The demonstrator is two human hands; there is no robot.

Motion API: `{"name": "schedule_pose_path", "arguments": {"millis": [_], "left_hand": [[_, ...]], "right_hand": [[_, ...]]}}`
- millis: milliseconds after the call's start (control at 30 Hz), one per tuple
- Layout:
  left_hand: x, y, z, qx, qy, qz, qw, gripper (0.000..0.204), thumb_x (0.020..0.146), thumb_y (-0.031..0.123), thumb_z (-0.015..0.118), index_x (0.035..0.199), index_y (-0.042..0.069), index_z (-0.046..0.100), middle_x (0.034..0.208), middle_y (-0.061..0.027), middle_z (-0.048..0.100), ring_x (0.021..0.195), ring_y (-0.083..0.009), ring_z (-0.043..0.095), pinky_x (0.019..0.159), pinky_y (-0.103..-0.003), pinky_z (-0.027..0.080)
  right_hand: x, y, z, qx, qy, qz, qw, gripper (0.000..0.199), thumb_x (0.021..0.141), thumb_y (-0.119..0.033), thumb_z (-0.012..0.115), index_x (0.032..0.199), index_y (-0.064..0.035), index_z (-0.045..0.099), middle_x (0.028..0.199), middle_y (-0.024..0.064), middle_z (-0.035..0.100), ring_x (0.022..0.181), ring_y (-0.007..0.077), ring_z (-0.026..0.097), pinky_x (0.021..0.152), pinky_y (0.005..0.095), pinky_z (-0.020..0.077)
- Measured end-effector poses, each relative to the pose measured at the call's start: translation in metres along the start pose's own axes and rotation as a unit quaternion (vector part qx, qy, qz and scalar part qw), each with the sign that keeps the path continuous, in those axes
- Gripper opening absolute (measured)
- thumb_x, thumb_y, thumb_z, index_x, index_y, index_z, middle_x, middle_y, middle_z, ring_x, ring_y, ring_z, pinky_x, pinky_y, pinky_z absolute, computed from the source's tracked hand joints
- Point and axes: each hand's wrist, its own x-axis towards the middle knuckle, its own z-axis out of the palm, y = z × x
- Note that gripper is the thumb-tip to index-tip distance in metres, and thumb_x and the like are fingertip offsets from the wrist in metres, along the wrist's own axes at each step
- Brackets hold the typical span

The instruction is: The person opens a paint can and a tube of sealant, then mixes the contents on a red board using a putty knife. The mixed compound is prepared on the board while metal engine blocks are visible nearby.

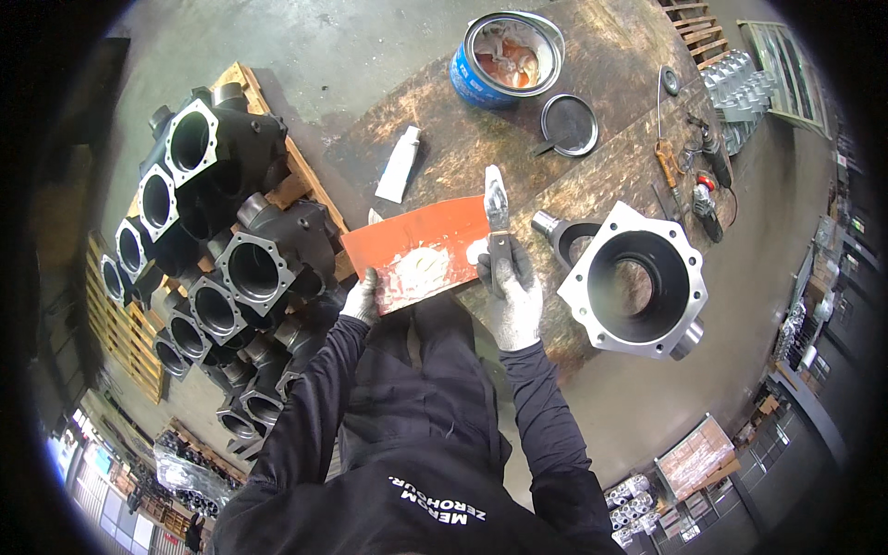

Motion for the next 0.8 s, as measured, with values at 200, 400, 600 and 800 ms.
{"name": "schedule_pose_path", "arguments": {"millis": [200,400,600,800], "left_hand": [[0.023,0.006,0.005,0.113,0.041,0.030,0.992,0.062,0.101,0.049,0.070,0.142,0.004,0.057,0.126,-0.0091,0.067,0.105,-0.0202,0.066,0.089,-0.037,0.056],[0.029,0.024,0.005,0.162,0.031,-0.007,0.986,0.075,0.101,0.051,0.068,0.154,0.004,0.046,0.140,-0.0107,0.061,0.123,-0.0219,0.059,0.102,-0.038,0.051],[0.055,0.039,-0.006,0.171,0.052,-0.081,0.981,0.104,0.097,0.068,0.063,0.159,-0.008,0.030,0.162,-0.0264,0.039,0.146,-0.0325,0.045,0.118,-0.040,0.038],[0.003,0.081,0.075,0.513,0.249,0.402,0.716,0.066,0.095,0.039,0.076,0.139,-0.004,0.053,0.134,-0.0256,0.058,0.126,-0.0388,0.057,0.109,-0.048,0.045]], "right_hand": [[0.018,0.019,-0.024,0.066,0.023,-0.024,0.997,0.042,0.103,-0.014,0.069,0.141,-0.0012,0.058,0.122,0.0075,0.066,0.112,0.0176,0.065,0.101,0.0351,0.0534],[0.015,0.022,-0.033,0.075,-0.025,-0.029,0.996,0.045,0.103,-0.016,0.070,0.143,-0.0011,0.057,0.122,0.0055,0.065,0.108,0.0153,0.064,0.097,0.0337,0.0517],[0.011,0.032,-0.025,0.052,0.025,-0.001,0.998,0.045,0.104,-0.017,0.067,0.145,-0.0012,0.055,0.121,0.0066,0.065,0.103,0.0178,0.062,0.092,0.0356,0.0499],[0.001,0.040,-0.024,0.098,0.036,0.000,0.994,0.049,0.105,-0.016,0.064,0.149,0.0025,0.051,0.129,0.0078,0.064,0.108,0.0165,0.062,0.097,0.0349,0.0495]]}}
